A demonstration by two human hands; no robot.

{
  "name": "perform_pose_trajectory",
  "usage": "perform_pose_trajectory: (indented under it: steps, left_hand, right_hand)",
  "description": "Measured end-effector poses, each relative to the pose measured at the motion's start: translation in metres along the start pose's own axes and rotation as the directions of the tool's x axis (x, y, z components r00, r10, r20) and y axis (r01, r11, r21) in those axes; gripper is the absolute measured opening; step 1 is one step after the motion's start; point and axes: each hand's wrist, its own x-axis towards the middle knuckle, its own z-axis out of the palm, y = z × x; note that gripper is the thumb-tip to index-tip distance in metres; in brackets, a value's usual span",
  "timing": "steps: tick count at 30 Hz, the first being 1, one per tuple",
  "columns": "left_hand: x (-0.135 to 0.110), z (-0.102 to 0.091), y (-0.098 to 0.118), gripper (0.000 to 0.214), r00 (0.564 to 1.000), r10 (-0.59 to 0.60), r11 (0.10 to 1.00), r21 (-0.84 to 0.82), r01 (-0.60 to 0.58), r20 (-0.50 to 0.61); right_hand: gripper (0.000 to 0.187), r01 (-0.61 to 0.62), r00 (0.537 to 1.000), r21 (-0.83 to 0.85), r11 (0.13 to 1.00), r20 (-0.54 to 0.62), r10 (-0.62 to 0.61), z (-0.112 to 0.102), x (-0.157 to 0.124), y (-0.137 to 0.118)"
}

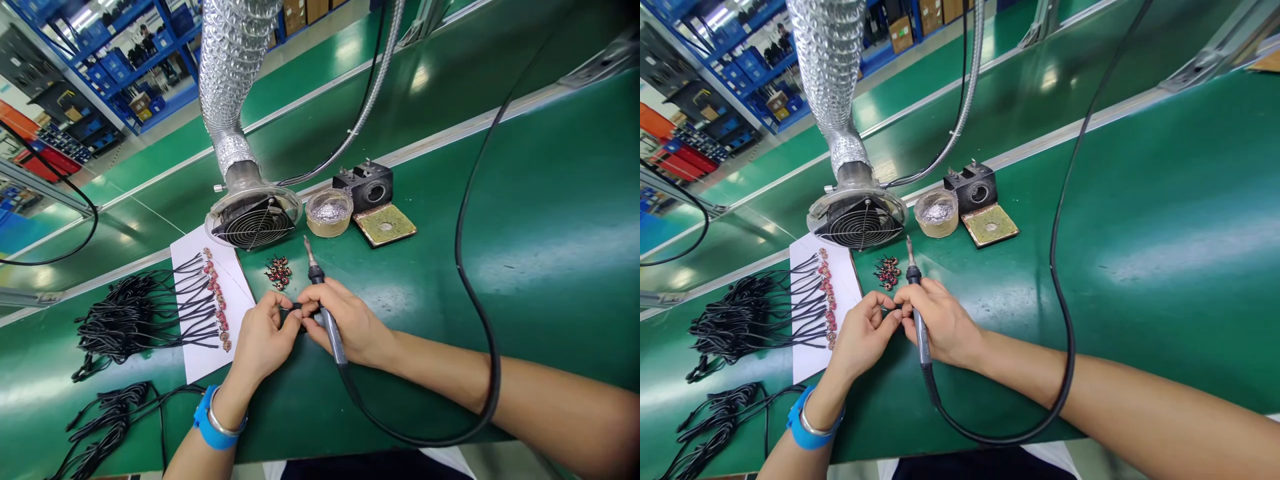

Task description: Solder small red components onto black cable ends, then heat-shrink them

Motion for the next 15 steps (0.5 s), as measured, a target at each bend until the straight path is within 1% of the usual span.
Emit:
perform_pose_trajectory:
  steps: [3,6,9,12,15]
  left_hand:
    - [0.0,-0.001,-0.006,0.015,1.0,0.001,1.0,-0.028,-0.001,0.01]
    - [0.002,-0.005,-0.014,0.017,1.0,-0.015,0.994,-0.103,0.018,0.023]
    - [0.004,-0.012,-0.019,0.019,0.995,-0.04,0.988,-0.145,0.052,0.086]
    - [0.006,-0.018,-0.019,0.021,0.989,-0.025,0.993,-0.113,0.042,0.143]
    - [0.007,-0.021,-0.016,0.021,0.985,-0.011,0.996,-0.08,0.025,0.17]
  right_hand:
    - [0.033,0.037,0.999,0.006,0.999,-0.008,-0.037,-0.001,0.0,0.002]
    - [0.035,0.052,0.999,0.008,0.999,-0.004,-0.052,0.0,-0.001,0.003]
    - [0.034,0.049,0.999,0.016,0.999,0.0,-0.049,0.002,0.0,0.004]
    - [0.03,0.135,0.991,-0.031,0.99,-0.02,-0.135,0.004,0.0,0.006]
    - [0.027,0.252,0.968,-0.124,0.96,0.02,-0.252,0.002,0.001,0.009]
